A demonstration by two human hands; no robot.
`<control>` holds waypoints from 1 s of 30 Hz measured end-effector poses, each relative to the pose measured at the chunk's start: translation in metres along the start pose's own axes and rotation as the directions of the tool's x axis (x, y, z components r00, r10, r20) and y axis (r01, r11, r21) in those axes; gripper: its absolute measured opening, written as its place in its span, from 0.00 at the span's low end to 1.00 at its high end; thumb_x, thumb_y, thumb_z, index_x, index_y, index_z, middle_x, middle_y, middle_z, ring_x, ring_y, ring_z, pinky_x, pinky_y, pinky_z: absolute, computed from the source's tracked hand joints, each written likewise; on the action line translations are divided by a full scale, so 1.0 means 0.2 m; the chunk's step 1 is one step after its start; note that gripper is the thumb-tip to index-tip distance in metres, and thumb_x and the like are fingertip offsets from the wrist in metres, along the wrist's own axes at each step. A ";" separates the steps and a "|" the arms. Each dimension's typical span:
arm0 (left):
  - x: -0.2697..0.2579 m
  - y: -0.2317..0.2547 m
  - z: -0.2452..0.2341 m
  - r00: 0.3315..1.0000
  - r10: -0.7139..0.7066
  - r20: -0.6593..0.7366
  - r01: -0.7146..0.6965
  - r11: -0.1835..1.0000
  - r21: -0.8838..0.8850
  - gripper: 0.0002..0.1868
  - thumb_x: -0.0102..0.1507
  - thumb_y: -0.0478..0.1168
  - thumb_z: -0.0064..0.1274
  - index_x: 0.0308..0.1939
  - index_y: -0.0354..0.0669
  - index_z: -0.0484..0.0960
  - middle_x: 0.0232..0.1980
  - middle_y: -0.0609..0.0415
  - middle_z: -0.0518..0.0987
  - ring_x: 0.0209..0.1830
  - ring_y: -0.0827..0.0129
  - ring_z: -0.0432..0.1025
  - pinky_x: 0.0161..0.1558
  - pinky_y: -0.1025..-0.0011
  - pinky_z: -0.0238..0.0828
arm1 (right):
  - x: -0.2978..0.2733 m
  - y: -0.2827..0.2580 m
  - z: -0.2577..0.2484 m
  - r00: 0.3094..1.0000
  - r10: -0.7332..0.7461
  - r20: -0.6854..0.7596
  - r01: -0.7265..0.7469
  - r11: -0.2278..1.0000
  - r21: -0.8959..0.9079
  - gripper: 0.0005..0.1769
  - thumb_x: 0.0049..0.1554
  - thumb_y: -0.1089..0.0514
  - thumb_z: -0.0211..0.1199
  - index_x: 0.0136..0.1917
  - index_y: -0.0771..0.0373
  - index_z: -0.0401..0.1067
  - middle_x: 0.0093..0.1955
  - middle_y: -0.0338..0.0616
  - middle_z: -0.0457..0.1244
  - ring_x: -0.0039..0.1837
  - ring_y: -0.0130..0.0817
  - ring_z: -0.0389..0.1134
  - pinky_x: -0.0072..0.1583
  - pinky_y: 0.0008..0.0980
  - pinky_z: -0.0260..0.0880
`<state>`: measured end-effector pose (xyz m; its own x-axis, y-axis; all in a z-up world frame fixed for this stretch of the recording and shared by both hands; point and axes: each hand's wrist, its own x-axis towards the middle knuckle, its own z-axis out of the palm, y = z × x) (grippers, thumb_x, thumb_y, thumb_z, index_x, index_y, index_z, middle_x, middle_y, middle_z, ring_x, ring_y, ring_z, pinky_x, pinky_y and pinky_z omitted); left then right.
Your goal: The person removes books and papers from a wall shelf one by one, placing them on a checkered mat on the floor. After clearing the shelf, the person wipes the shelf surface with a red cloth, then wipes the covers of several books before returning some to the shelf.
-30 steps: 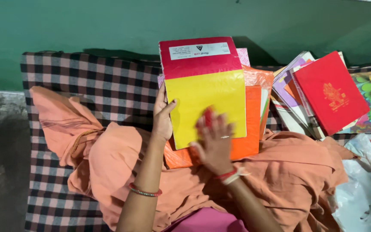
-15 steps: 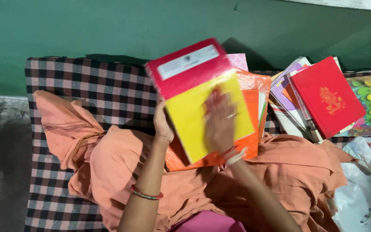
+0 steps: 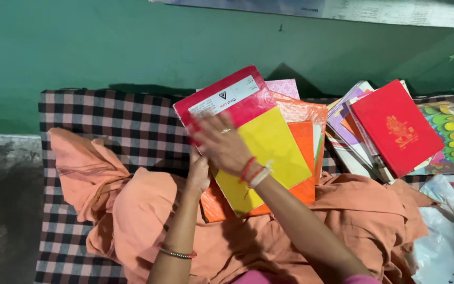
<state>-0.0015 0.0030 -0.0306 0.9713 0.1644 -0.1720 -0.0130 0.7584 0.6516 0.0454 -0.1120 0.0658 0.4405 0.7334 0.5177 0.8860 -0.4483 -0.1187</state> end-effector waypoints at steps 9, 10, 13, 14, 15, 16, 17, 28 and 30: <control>-0.01 -0.03 -0.04 0.972 0.145 0.183 -0.164 0.982 0.094 0.30 0.67 0.32 0.56 0.72 0.36 0.64 0.64 0.51 0.75 0.63 0.67 0.69 0.64 0.67 0.66 | 0.27 0.31 -0.13 0.787 0.606 -0.115 -0.615 0.786 -0.072 0.16 0.60 0.61 0.59 0.61 0.58 0.75 0.63 0.49 0.67 0.66 0.54 0.66 0.66 0.57 0.63; 0.00 -0.04 -0.05 0.976 0.123 0.178 -0.135 0.989 0.056 0.31 0.67 0.32 0.57 0.72 0.37 0.63 0.63 0.51 0.75 0.61 0.66 0.70 0.63 0.66 0.67 | 0.25 0.22 -0.09 0.797 0.602 0.039 -0.602 0.798 -0.012 0.20 0.60 0.63 0.57 0.65 0.57 0.73 0.64 0.47 0.67 0.67 0.50 0.68 0.67 0.52 0.66; 0.01 -0.08 -0.09 1.000 0.015 0.025 -0.015 1.000 -0.008 0.34 0.61 0.33 0.53 0.72 0.47 0.62 0.63 0.56 0.74 0.61 0.66 0.70 0.57 0.65 0.70 | 0.20 -0.07 0.03 0.988 0.084 -0.131 -0.086 0.996 -0.003 0.15 0.54 0.60 0.62 0.56 0.56 0.75 0.69 0.48 0.66 0.73 0.51 0.65 0.73 0.51 0.62; 0.01 -0.08 -0.08 1.000 0.010 0.003 -0.010 1.000 0.019 0.35 0.61 0.32 0.52 0.72 0.48 0.61 0.64 0.57 0.73 0.62 0.67 0.70 0.58 0.65 0.69 | 0.20 -0.11 0.04 0.983 0.009 -0.182 -0.012 1.000 -0.016 0.18 0.54 0.58 0.62 0.59 0.55 0.75 0.70 0.49 0.66 0.73 0.52 0.65 0.73 0.54 0.60; 0.01 -0.06 -0.08 1.000 0.010 -0.019 -0.010 0.999 0.047 0.36 0.60 0.30 0.51 0.72 0.50 0.61 0.64 0.57 0.73 0.63 0.67 0.69 0.59 0.65 0.69 | 0.20 -0.10 0.05 0.982 0.013 -0.189 -0.027 0.997 -0.070 0.19 0.53 0.56 0.62 0.59 0.55 0.76 0.68 0.49 0.66 0.71 0.51 0.65 0.72 0.56 0.58; 0.00 -0.04 -0.06 0.999 0.011 -0.041 -0.008 0.997 0.075 0.37 0.59 0.28 0.49 0.72 0.51 0.60 0.65 0.58 0.72 0.64 0.68 0.69 0.60 0.65 0.69 | 0.19 -0.05 0.03 0.981 0.017 -0.195 -0.042 0.991 -0.123 0.20 0.52 0.55 0.62 0.59 0.55 0.76 0.66 0.49 0.67 0.70 0.51 0.66 0.71 0.59 0.56; -0.02 -0.02 -0.04 0.999 0.044 0.032 -0.047 0.995 0.087 0.34 0.62 0.29 0.51 0.72 0.47 0.61 0.66 0.55 0.72 0.65 0.67 0.68 0.63 0.66 0.67 | 0.18 0.03 -0.01 0.980 0.019 -0.199 -0.055 0.983 -0.176 0.22 0.52 0.53 0.62 0.59 0.55 0.76 0.64 0.49 0.67 0.68 0.51 0.66 0.70 0.61 0.55; -0.09 0.15 0.12 0.994 -0.012 0.109 0.051 0.931 -0.362 0.35 0.66 0.63 0.41 0.71 0.47 0.66 0.68 0.54 0.73 0.63 0.60 0.70 0.58 0.51 0.67 | -0.29 -0.16 0.08 0.854 0.481 -0.197 -0.514 0.837 -0.189 0.25 0.61 0.52 0.55 0.68 0.64 0.70 0.80 0.59 0.53 0.84 0.59 0.44 0.79 0.63 0.37; -0.10 0.15 0.07 0.995 -0.042 0.095 0.075 0.922 -0.380 0.40 0.68 0.66 0.41 0.71 0.38 0.67 0.68 0.47 0.74 0.65 0.57 0.70 0.63 0.57 0.67 | -0.29 -0.32 0.13 0.928 0.370 -0.048 -0.372 0.927 -0.051 0.22 0.62 0.50 0.56 0.66 0.62 0.71 0.83 0.58 0.48 0.85 0.56 0.41 0.80 0.60 0.37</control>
<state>-0.0178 0.0140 0.0034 0.9892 0.0717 -0.1278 -0.0294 0.9513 0.3067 -0.0336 -0.1117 0.0206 0.7293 0.4900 0.4774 0.6499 -0.7142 -0.2598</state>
